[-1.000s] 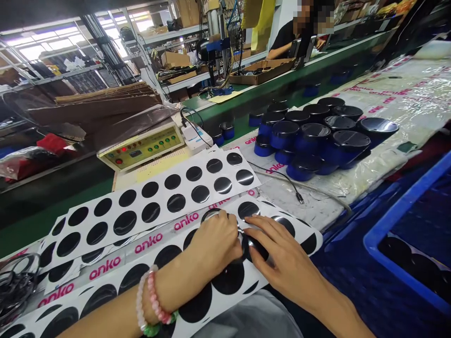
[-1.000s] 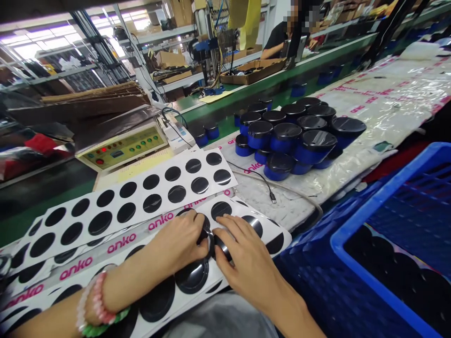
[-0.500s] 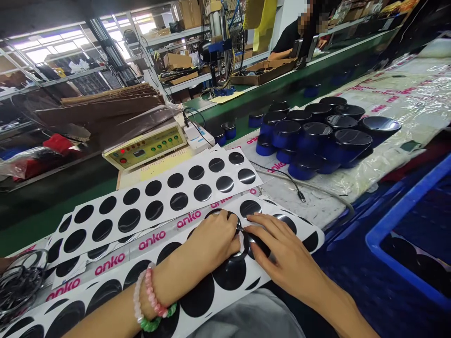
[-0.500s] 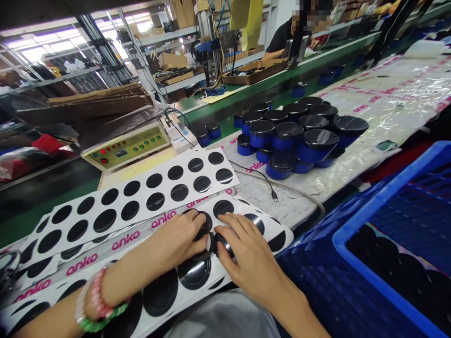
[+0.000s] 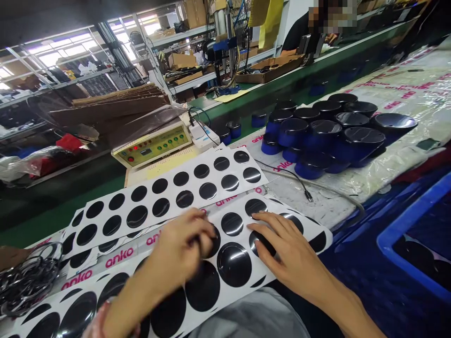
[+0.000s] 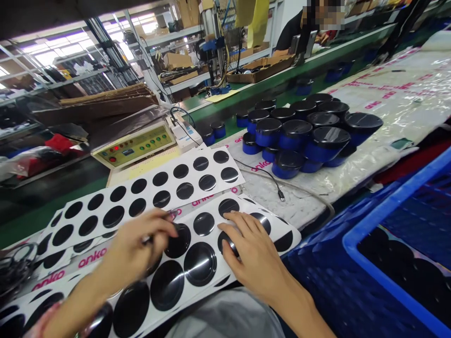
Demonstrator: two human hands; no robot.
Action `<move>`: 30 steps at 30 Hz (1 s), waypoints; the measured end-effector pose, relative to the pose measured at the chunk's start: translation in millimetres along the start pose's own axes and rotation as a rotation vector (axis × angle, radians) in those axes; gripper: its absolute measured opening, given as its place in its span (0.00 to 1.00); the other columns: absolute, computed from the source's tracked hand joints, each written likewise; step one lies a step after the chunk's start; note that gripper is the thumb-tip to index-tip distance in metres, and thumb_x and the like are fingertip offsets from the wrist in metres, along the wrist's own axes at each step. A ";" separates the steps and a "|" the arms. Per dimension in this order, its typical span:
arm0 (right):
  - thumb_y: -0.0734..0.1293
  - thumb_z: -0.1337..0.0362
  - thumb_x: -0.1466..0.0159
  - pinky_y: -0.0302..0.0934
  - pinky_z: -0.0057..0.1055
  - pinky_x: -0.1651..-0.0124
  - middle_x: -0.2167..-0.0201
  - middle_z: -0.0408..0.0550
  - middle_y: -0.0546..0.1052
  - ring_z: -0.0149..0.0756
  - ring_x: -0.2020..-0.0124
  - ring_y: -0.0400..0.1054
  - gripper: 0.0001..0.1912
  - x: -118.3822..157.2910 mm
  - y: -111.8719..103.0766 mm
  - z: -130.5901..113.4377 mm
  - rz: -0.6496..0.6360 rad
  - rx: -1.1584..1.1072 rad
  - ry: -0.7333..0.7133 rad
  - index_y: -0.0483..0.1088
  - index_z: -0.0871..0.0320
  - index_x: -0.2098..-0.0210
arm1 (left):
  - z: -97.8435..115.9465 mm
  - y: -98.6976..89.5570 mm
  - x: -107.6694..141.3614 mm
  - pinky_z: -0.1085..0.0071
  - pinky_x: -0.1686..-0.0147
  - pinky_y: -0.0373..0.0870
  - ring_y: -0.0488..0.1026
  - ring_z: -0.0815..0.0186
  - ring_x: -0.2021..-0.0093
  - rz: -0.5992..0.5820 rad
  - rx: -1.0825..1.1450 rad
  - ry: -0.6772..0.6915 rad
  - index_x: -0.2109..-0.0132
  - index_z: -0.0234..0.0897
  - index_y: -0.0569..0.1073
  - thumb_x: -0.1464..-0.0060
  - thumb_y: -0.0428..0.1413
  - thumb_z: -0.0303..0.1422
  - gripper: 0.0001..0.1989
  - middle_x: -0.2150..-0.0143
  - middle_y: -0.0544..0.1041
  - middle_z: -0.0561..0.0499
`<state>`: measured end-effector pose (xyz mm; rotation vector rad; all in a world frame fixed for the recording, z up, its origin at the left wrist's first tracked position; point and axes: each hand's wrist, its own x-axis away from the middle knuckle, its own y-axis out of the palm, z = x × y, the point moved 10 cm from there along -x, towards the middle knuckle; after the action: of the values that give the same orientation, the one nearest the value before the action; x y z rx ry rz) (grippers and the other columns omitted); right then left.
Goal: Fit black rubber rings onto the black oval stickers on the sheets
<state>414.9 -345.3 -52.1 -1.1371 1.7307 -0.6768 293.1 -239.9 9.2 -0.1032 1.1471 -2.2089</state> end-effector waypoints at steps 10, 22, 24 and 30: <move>0.59 0.66 0.34 0.60 0.46 0.45 0.46 0.52 0.69 0.44 0.44 0.61 0.14 0.7 2.3 1.4 -0.016 0.015 0.012 0.68 0.56 0.50 | 1.3 100.4 19.3 0.58 0.61 0.72 0.71 0.53 0.59 -0.466 -0.401 -0.137 0.62 0.35 0.71 0.52 0.63 0.42 0.17 0.58 0.69 0.44; 0.65 0.58 0.37 0.59 0.50 0.42 0.41 0.52 0.65 0.47 0.39 0.56 0.20 6.9 4.6 2.1 -0.112 -0.003 -0.013 0.66 0.54 0.46 | 6.8 85.9 20.3 0.68 0.66 0.68 0.69 0.65 0.67 -0.485 -0.281 -0.038 0.67 0.37 0.70 0.43 0.54 0.35 0.07 0.61 0.68 0.49; 0.69 0.56 0.41 0.58 0.51 0.41 0.38 0.51 0.62 0.49 0.37 0.53 0.27 8.1 8.5 2.5 -0.184 -0.018 -0.021 0.63 0.52 0.44 | 3.8 80.8 19.9 0.70 0.69 0.66 0.68 0.68 0.70 -0.457 -0.255 -0.043 0.68 0.37 0.69 0.43 0.52 0.30 0.06 0.63 0.68 0.51; 0.70 0.56 0.43 0.57 0.51 0.40 0.38 0.50 0.61 0.48 0.37 0.52 0.28 6.5 10.0 3.0 -0.226 -0.038 0.010 0.64 0.51 0.44 | 4.9 76.7 25.1 0.67 0.61 0.69 0.70 0.64 0.63 -0.406 -0.150 -0.083 0.62 0.37 0.71 0.43 0.48 0.25 0.08 0.58 0.68 0.49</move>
<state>412.7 -346.9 -64.1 -1.3719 1.6436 -0.7895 313.4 -289.6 -51.3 -0.5279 1.3365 -2.4326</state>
